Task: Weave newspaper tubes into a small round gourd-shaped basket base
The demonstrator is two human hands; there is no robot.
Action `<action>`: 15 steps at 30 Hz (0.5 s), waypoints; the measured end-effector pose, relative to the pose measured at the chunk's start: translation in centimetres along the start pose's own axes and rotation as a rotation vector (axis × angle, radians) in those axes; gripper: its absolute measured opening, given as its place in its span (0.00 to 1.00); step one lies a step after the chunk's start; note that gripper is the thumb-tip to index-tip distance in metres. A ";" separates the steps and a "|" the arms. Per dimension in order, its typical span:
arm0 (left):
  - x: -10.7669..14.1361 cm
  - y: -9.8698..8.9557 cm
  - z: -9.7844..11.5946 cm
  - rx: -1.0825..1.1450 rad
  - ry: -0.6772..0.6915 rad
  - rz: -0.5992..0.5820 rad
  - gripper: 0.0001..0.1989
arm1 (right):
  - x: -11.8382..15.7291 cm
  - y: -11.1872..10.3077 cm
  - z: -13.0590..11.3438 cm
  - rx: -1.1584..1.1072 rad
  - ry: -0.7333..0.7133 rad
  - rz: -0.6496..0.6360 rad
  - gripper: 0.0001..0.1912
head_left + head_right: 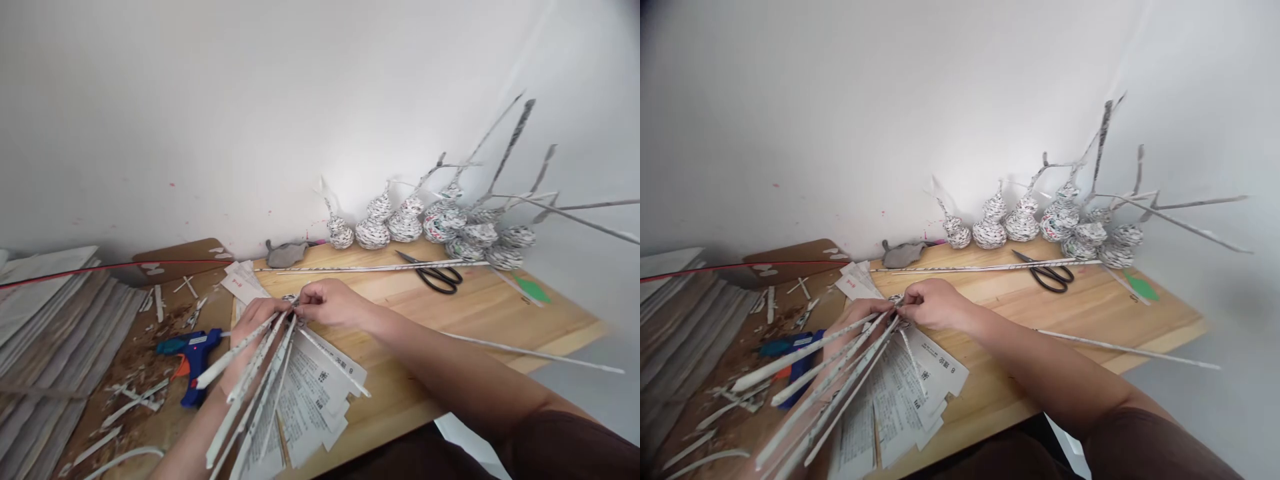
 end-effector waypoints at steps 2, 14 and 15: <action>-0.1 -0.2 -0.2 0.029 -0.042 -0.069 0.06 | 0.2 0.0 0.0 0.050 -0.014 0.023 0.09; -0.3 -0.1 -0.3 0.024 -0.100 -0.026 0.06 | 1.0 -0.1 -1.2 0.087 -0.025 0.058 0.04; -0.3 -0.2 -0.3 0.031 -0.111 -0.018 0.06 | 1.0 -0.1 -1.3 0.076 -0.026 0.062 0.04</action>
Point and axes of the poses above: each hand's wrist, its own x-axis away from the middle knuckle, its own y-axis out of the palm, z = x × y, the point moved 4 cm from there along -x, towards the middle knuckle, and after that the axes turned 11 degrees about x, right-handed, at the moved point
